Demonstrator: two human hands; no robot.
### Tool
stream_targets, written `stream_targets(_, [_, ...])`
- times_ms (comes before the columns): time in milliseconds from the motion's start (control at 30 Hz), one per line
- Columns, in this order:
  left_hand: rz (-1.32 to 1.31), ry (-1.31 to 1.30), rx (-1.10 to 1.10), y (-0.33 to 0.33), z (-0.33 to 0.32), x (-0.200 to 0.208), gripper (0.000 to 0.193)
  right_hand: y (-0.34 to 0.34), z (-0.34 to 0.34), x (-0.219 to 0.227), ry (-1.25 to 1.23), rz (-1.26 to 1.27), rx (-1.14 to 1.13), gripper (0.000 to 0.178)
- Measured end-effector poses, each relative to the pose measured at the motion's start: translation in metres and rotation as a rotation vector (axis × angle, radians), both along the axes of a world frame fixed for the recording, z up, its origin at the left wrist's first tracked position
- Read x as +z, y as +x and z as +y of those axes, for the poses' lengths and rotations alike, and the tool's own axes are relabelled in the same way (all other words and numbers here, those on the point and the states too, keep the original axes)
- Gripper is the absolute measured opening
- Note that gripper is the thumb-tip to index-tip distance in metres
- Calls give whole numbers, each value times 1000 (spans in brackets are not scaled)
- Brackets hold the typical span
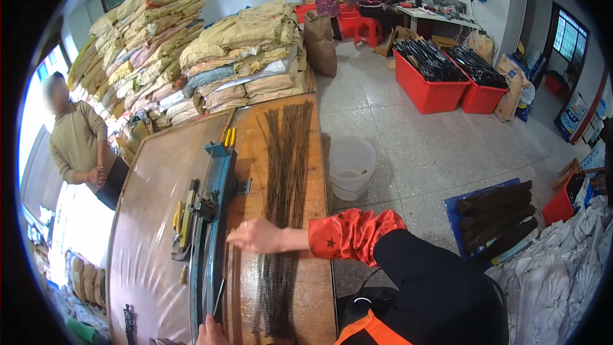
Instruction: The person assembles components for umbrella frames by taking long black rods from a large pile, inserting them into a specialized machine, and attaching thin metal wires to them.
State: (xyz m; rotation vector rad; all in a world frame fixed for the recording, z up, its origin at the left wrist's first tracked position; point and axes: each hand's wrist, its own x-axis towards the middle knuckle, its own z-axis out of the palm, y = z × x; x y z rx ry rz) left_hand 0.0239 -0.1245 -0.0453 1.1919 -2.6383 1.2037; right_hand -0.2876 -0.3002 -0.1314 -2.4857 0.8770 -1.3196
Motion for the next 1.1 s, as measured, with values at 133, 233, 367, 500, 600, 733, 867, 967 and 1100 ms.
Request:
stream_targets(133, [496,504,253,9,26,-6,47,47,65,39,-88,-54,231,51])
stream_targets(233, [441,543,355,22,42,5,51,29,62,55,30,-173,449,38])
stream_targets(367, [498,497,368,10,61,19,54,38,61,36,28,-98,478,22])
stream_targets(500, [443,510,408,7,73,38,52,37,70,55,58,-156,453,18])
stream_targets(600, [518,468,322,15,74,28,52,29,54,52,5,-142,410,19])
stream_targets(733, [566,468,260,17,76,13,50,50,91,64,25,-209,489,20])
stream_targets(867, [571,459,264,13,76,20,49,35,74,61,39,-202,454,24])
stream_targets(967, [568,439,248,10,75,18,48,57,96,64,22,-275,512,27])
stream_targets(1100, [644,412,289,22,82,34,44,31,74,46,79,-356,460,30])
